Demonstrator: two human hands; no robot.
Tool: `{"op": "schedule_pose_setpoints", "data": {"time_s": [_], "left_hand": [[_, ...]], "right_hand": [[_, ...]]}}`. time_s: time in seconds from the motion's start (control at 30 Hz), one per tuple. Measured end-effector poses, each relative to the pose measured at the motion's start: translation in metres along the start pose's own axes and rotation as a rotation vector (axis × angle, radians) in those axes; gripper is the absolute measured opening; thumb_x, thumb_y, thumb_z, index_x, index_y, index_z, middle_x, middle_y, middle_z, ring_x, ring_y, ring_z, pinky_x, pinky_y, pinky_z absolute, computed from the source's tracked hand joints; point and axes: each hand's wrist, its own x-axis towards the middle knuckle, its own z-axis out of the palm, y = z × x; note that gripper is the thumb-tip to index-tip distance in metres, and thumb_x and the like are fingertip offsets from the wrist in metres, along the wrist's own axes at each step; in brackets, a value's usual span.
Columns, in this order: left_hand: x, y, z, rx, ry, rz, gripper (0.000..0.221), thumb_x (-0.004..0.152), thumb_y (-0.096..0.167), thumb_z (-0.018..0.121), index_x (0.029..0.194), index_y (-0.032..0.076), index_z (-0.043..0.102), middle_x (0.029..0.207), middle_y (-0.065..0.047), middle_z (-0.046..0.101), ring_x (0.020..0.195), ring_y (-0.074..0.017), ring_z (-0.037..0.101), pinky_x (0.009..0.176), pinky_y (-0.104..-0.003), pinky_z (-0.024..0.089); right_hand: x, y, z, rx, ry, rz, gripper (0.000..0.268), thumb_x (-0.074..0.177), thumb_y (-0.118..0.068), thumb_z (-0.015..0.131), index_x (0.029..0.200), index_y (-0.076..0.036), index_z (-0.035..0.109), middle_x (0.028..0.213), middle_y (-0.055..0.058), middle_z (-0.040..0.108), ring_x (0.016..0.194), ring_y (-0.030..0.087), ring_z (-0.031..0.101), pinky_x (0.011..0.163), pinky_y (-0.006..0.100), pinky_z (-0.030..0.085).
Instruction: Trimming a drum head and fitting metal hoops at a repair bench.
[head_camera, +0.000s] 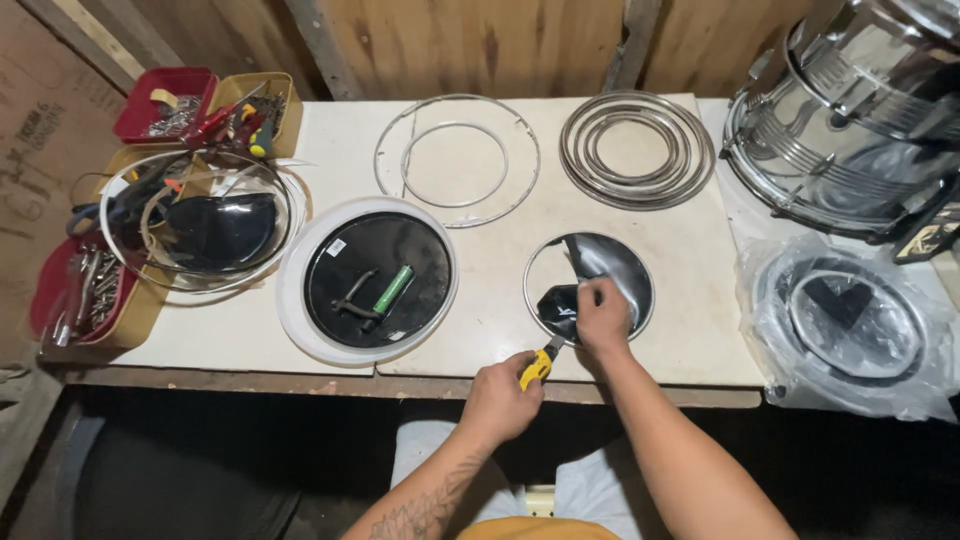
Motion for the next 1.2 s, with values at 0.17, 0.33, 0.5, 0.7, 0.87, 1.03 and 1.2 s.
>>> {"op": "schedule_pose_setpoints", "data": {"time_s": [0.17, 0.33, 0.5, 0.7, 0.87, 1.03, 1.2], "left_hand": [[0.004, 0.009, -0.018, 0.022, -0.073, 0.059, 0.052, 0.085, 0.026, 0.063, 0.134, 0.008, 0.069, 0.121, -0.019, 0.074, 0.115, -0.0422, 0.068, 0.100, -0.052, 0.054], [0.005, 0.010, -0.021, 0.031, -0.102, 0.054, 0.053, 0.085, 0.027, 0.062, 0.134, 0.009, 0.068, 0.116, -0.022, 0.074, 0.115, -0.0439, 0.068, 0.099, -0.051, 0.054], [0.004, 0.011, -0.022, 0.057, -0.119, 0.060, 0.054, 0.086, 0.028, 0.060, 0.136, 0.007, 0.066, 0.116, -0.027, 0.073, 0.116, -0.0460, 0.067, 0.101, -0.052, 0.054], [0.001, 0.014, -0.023, 0.109, -0.117, 0.073, 0.052, 0.087, 0.029, 0.059, 0.135, 0.009, 0.067, 0.112, -0.028, 0.073, 0.114, -0.0470, 0.067, 0.100, -0.053, 0.054], [-0.003, 0.016, -0.028, 0.097, -0.123, 0.082, 0.052, 0.087, 0.028, 0.060, 0.135, 0.007, 0.066, 0.112, -0.029, 0.073, 0.114, -0.0482, 0.067, 0.099, -0.055, 0.054], [0.001, 0.012, -0.027, 0.087, -0.114, 0.105, 0.052, 0.087, 0.026, 0.060, 0.134, 0.006, 0.067, 0.110, -0.029, 0.073, 0.112, -0.0490, 0.068, 0.097, -0.055, 0.054], [0.008, 0.007, -0.025, 0.118, -0.140, 0.098, 0.055, 0.086, 0.029, 0.061, 0.137, 0.009, 0.065, 0.113, -0.026, 0.074, 0.115, -0.0472, 0.068, 0.098, -0.054, 0.055]], "right_hand": [[0.022, -0.031, -0.018, -0.259, -0.287, -0.179, 0.029, 0.090, -0.032, 0.063, 0.114, -0.019, 0.073, 0.114, 0.008, 0.073, 0.112, 0.032, 0.069, 0.099, 0.046, 0.053], [0.020, -0.110, -0.056, -0.771, -0.459, -0.626, 0.069, 0.081, -0.024, 0.073, 0.146, -0.037, 0.053, 0.139, -0.002, 0.056, 0.139, 0.025, 0.048, 0.116, 0.053, 0.034], [0.013, -0.146, -0.036, -0.788, -0.585, -1.182, 0.049, 0.084, -0.017, 0.058, 0.130, -0.031, 0.065, 0.139, -0.003, 0.063, 0.139, 0.027, 0.052, 0.108, 0.053, 0.042], [0.013, -0.120, -0.007, -1.011, -0.667, -1.232, 0.037, 0.083, -0.026, 0.051, 0.110, -0.034, 0.073, 0.107, 0.000, 0.070, 0.118, 0.026, 0.060, 0.112, 0.063, 0.034], [0.017, -0.122, -0.028, -1.146, -0.661, -1.266, 0.031, 0.084, -0.032, 0.055, 0.107, -0.039, 0.074, 0.103, 0.000, 0.067, 0.107, 0.025, 0.062, 0.113, 0.064, 0.034], [0.037, -0.069, -0.045, -0.889, -0.477, -1.448, 0.012, 0.079, -0.037, 0.065, 0.078, -0.029, 0.074, 0.084, 0.001, 0.062, 0.085, 0.022, 0.064, 0.110, 0.060, 0.038], [0.025, -0.047, -0.076, -0.611, -0.498, -1.169, 0.023, 0.089, -0.041, 0.072, 0.109, -0.029, 0.074, 0.119, 0.001, 0.067, 0.125, 0.036, 0.062, 0.108, 0.059, 0.046]]}}
